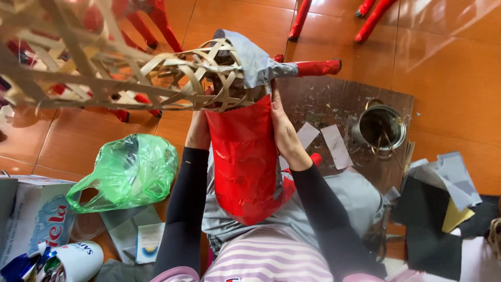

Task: Creating paper mache models by applying paper strips with glue to a bamboo frame and cutting materials with scissors.

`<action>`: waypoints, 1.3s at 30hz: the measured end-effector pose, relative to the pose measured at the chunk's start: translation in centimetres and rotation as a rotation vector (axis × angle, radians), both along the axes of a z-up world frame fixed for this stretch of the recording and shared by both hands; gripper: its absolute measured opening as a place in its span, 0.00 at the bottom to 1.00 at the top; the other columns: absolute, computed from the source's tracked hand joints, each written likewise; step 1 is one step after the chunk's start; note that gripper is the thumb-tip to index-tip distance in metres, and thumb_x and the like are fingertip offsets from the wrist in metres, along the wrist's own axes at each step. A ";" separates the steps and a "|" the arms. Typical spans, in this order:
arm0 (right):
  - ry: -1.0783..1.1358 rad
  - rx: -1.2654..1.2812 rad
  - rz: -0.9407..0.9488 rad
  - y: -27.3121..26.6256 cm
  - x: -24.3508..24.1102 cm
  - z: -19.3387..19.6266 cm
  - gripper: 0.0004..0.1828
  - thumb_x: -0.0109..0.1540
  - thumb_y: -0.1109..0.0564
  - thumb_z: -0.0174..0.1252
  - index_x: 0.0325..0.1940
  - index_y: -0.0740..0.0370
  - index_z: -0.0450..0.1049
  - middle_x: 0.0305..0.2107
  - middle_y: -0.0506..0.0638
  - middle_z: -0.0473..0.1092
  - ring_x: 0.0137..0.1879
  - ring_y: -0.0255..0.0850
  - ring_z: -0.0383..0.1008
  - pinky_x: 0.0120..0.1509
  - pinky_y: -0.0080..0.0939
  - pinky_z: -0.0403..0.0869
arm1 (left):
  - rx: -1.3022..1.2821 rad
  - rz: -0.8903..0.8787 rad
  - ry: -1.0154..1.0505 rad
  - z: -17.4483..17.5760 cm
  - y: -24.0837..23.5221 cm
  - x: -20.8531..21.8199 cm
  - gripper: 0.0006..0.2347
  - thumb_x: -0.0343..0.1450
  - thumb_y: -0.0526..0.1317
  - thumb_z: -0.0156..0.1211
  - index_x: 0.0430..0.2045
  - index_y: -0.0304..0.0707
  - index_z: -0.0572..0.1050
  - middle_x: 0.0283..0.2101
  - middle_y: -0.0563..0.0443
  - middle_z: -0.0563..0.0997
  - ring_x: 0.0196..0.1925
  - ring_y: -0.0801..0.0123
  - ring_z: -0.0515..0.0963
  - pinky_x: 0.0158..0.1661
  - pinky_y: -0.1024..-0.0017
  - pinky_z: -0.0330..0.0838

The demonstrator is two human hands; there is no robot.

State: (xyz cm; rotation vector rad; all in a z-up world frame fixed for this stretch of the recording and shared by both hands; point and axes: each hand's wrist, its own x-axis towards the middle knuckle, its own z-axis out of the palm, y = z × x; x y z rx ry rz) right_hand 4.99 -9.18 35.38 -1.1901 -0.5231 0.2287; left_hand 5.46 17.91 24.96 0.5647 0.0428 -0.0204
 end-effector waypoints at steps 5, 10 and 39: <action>-0.010 -0.022 0.047 0.4 -1.3 0.8 0.34 0.77 0.48 0.31 0.84 0.63 0.31 0.82 0.52 0.30 0.86 0.42 0.27 0.86 0.40 0.34 | 0.169 0.003 0.051 -3.0 0.9 -0.8 0.17 0.80 0.44 0.50 0.58 0.32 0.73 0.57 0.44 0.80 0.56 0.62 0.79 0.57 0.65 0.74; -0.076 -0.095 0.031 0.9 -1.7 -0.2 0.34 0.77 0.48 0.28 0.84 0.63 0.29 0.82 0.53 0.30 0.87 0.42 0.26 0.87 0.40 0.34 | -0.003 -0.111 0.107 -5.2 1.4 -1.2 0.22 0.78 0.52 0.47 0.57 0.32 0.73 0.59 0.46 0.80 0.58 0.62 0.79 0.59 0.67 0.74; -0.384 -0.212 0.030 -2.0 -4.0 0.3 0.31 0.78 0.43 0.40 0.84 0.53 0.49 0.83 0.50 0.33 0.90 0.47 0.31 0.91 0.47 0.38 | -0.059 -0.245 0.205 -12.7 0.2 -1.9 0.24 0.78 0.56 0.52 0.60 0.34 0.71 0.59 0.42 0.78 0.58 0.56 0.78 0.59 0.60 0.72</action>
